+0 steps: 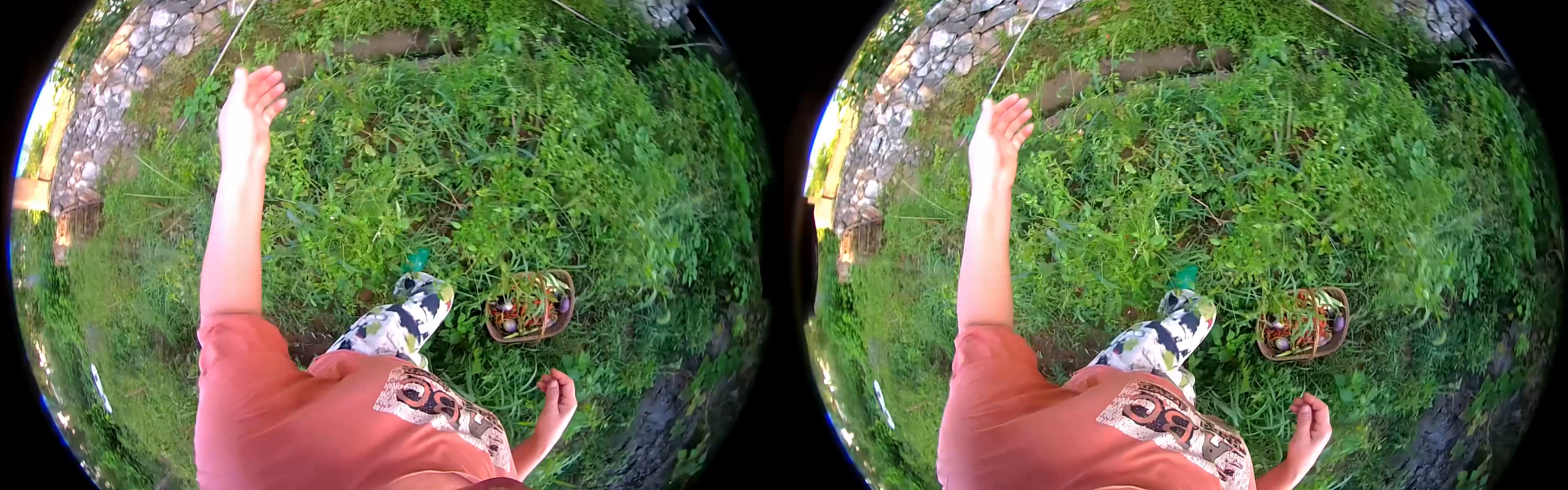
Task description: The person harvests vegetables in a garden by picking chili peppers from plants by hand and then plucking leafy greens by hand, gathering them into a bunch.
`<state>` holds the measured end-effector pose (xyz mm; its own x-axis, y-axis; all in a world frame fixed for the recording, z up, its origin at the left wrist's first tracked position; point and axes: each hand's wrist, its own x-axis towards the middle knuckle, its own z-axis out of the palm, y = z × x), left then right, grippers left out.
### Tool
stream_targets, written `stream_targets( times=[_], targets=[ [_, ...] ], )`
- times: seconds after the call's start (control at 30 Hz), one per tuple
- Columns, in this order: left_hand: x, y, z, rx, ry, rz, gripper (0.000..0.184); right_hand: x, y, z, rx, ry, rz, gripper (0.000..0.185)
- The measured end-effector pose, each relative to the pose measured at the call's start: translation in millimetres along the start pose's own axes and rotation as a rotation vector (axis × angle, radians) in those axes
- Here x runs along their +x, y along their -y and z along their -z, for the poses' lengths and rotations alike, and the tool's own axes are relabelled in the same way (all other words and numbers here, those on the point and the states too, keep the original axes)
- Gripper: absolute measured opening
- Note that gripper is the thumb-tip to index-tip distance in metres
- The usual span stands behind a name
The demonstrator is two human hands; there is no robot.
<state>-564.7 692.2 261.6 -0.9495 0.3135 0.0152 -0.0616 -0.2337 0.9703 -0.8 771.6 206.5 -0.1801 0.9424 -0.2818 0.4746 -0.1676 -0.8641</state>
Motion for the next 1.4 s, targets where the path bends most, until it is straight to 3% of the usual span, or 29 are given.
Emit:
stream_targets(
  times=[0.13,0.2,0.27,0.33,0.47,0.57,0.6,0.73,0.83,0.9,1.0,1.03,1.1,1.2,1.4],
  targets=[
    [112.9,81.1,8.0,0.373,-0.061,0.128,0.042,65.6,-1.2,-52.6,0.044,0.204,-0.017,0.017],
    [179.8,108.7,4.6,0.412,-0.177,0.372,0.037,97.7,17.0,-84.9,0.076,0.319,-0.03,0.017],
    [220.8,150.7,7.7,0.466,-0.281,0.47,0.03,122.9,25.5,-114.9,0.089,0.431,-0.033,0.016],
    [256.1,238.0,27.7,0.488,-0.272,0.56,0.028,153.7,29.3,-148.6,0.229,0.553,-0.052,0.016],
    [250.6,350.5,91.0,0.457,-0.448,0.702,0.027,169.9,44.6,-172.5,0.308,0.632,-0.072,0.016],
    [245.7,398.5,139.8,0.342,-0.614,0.775,0.032,187.1,43.6,-174.4,0.421,0.745,-0.012,0.017],
    [243.2,408.3,149.0,0.252,-0.656,0.749,0.035,189.5,64.0,-164.0,0.299,0.658,-0.334,0.033],
    [251.6,436.8,176.1,0.086,-0.641,0.729,0.033,211.1,56.6,-194.8,0.323,0.606,-0.347,0.029],
    [254.5,450.5,183.3,0.045,-0.431,0.87,0.043,223.3,44.3,-216.3,0.232,0.741,-0.443,0.03],
    [252.6,453.2,172.0,-0.001,-0.349,0.839,0.049,237.6,32.0,-223.1,0.268,0.854,-0.405,0.027],
    [261.9,452.7,156.1,-0.311,-0.488,0.535,0.053,250.0,20.3,-230.8,0.259,0.871,-0.43,0.026],
    [266.8,450.6,155.0,-0.312,-0.498,0.53,0.053,253.1,16.5,-232.9,0.263,0.862,-0.436,0.026],
    [279.1,454.0,158.5,-0.539,-0.598,0.272,0.054,257.4,11.9,-235.5,0.257,0.854,-0.453,0.027],
    [288.1,451.9,168.9,-0.55,-0.59,0.163,0.053,258.5,11.3,-242.5,0.201,0.845,-0.505,0.027],
    [282.5,444.2,162.0,-0.571,-0.619,0.208,0.046,252.7,18.2,-251.0,0.138,0.781,-0.527,0.026]
  ],
)
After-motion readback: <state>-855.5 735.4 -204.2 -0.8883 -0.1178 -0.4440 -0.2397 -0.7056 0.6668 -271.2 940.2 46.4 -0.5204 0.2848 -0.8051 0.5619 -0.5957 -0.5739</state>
